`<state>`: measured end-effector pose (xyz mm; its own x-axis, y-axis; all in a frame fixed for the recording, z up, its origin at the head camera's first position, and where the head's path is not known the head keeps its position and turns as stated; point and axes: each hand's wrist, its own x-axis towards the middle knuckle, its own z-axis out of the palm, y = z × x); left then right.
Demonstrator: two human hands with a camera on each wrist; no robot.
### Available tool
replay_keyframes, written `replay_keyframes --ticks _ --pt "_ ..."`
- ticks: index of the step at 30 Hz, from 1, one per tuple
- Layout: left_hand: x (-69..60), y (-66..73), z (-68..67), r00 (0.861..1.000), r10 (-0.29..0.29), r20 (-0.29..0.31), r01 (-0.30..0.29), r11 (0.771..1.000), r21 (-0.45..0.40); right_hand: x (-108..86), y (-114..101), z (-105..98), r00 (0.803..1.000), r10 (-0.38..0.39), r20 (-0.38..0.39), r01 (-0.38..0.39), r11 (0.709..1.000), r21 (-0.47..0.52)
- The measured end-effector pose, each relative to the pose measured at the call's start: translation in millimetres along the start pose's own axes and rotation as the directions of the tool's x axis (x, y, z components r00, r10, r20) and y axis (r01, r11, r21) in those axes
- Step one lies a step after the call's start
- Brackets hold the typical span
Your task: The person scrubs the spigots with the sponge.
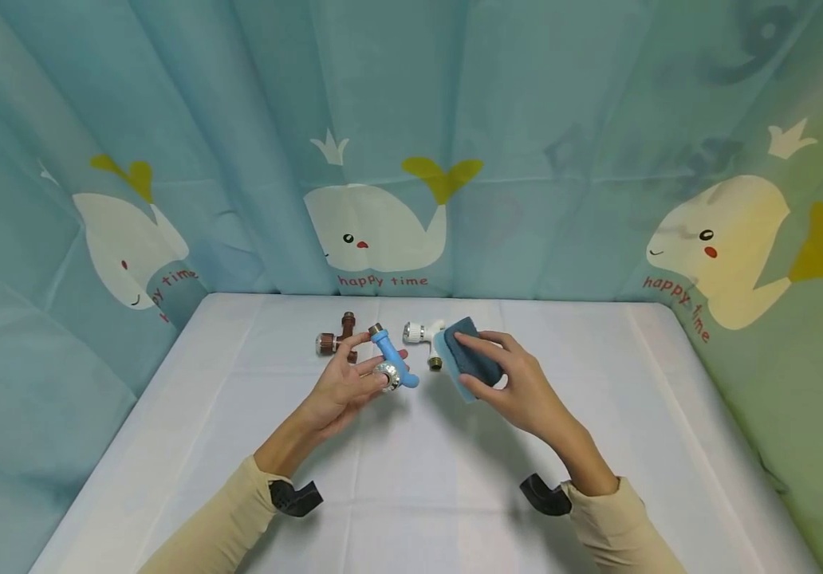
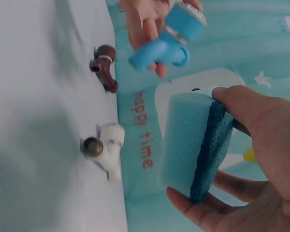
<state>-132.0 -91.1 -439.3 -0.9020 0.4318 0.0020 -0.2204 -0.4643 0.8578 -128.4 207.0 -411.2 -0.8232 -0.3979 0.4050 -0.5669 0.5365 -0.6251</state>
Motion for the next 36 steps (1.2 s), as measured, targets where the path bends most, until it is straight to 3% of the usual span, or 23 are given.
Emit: replay_keyframes --ticks 7,11,14,20,23,28,36 --pt "0.7 1.1 2.1 0.998 0.034 0.06 -0.038 0.997 0.074 15.7 -17 23 0.996 -0.078 0.051 0.077 0.996 0.035" --pt "-0.6 1.4 0.7 0.998 0.049 0.049 -0.053 0.995 0.085 20.4 -18 33 0.989 -0.109 0.103 0.113 0.993 -0.034" --pt "-2.1 0.7 -1.9 0.998 0.059 0.019 -0.061 0.992 0.109 23.3 -17 36 0.992 -0.108 0.069 0.112 0.992 -0.053" --pt "-1.0 3.2 -1.6 0.993 0.113 0.039 -0.118 0.985 0.128 27.8 -22 37 0.989 -0.127 0.072 0.131 0.99 -0.055" --pt "0.4 6.6 -0.1 0.989 0.147 0.024 -0.149 0.984 0.097 26.6 -21 39 0.995 -0.094 0.026 0.095 0.994 -0.061" --pt "3.0 9.8 3.1 0.989 0.147 0.029 -0.149 0.985 0.085 19.9 -20 47 0.999 -0.048 -0.008 0.048 0.995 0.086" --pt "4.0 7.8 3.4 0.989 0.15 -0.004 -0.15 0.988 0.047 10.7 -15 51 0.999 -0.003 -0.042 0.007 0.995 0.1"
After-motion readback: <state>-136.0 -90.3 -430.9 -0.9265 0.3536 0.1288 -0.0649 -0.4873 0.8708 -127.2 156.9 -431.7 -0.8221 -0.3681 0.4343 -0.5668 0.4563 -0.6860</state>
